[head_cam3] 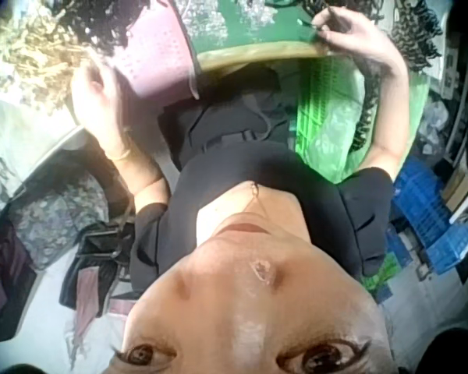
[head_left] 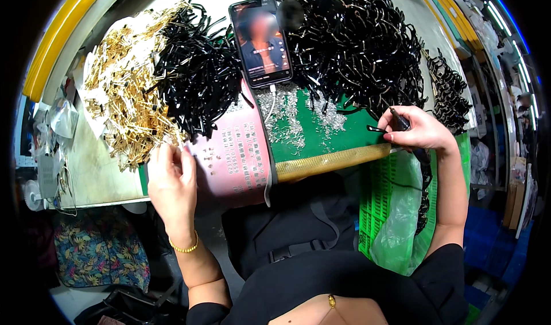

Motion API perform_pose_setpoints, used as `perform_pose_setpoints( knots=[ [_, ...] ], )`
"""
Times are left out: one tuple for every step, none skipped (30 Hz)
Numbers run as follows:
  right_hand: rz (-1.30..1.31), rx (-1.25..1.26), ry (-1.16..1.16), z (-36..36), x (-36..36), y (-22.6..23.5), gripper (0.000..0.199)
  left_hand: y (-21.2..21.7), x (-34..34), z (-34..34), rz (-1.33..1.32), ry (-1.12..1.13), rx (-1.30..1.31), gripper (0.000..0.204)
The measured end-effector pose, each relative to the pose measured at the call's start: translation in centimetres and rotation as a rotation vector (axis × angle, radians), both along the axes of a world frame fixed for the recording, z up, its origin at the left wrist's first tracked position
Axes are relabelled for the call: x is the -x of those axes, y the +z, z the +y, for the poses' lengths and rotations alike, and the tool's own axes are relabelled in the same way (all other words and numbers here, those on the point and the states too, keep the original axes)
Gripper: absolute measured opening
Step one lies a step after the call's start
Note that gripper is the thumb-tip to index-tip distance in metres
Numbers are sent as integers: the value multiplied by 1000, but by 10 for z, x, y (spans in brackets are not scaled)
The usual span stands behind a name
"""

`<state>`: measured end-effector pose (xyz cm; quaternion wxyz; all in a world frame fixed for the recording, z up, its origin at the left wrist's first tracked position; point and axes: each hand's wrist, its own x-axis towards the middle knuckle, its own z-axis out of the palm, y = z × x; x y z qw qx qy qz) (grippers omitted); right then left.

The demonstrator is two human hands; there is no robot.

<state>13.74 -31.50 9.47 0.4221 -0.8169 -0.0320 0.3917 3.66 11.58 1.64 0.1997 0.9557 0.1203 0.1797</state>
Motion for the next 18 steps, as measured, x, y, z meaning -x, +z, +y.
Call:
perform_pose_setpoints(
  knots=[
    [-4,-10,-10,-4,-1,0,22,3,4,-5,-19,58,140,21],
    [15,-35,-45,-14,1,-6,24,8,8,-10,14,83,217,20],
    [19,-72,12,-20,-1,-8,23,12,11,-13,11,80,254,20],
    [18,-84,40,-33,2,-4,22,10,10,-17,11,47,318,20],
    [-95,-232,178,-48,-5,-18,22,11,11,-15,18,3,268,19],
    [-126,-325,180,-59,-5,-27,23,1,12,-11,14,-6,276,17],
    [-57,-373,125,-66,-7,-25,25,-5,15,-11,-63,9,347,16],
    [-103,-467,75,-76,-4,-21,27,-4,20,-12,6,75,282,21],
    [-156,-549,18,-89,3,-13,28,-5,21,-11,36,62,279,22],
    [-219,-665,-47,-97,11,-2,28,-6,24,-9,61,67,255,23],
    [-236,-609,-163,-104,22,14,27,-10,26,-5,66,35,227,22],
    [-251,-570,-266,-107,33,22,26,-9,27,-3,64,16,182,21],
    [-276,-391,-347,-113,44,22,25,-10,29,-6,-17,2,128,19],
    [-251,-182,-411,-109,52,23,24,-9,28,-6,0,22,143,19],
    [-149,-104,-372,-110,59,21,24,-10,27,-5,18,40,166,19],
    [-48,-27,-326,-110,65,14,24,-10,28,-3,37,63,189,19],
    [-10,47,-325,-106,70,1,23,-6,26,-8,26,71,217,18],
    [-14,25,-321,-100,74,-3,22,-10,25,-6,16,61,259,16]
  ],
)
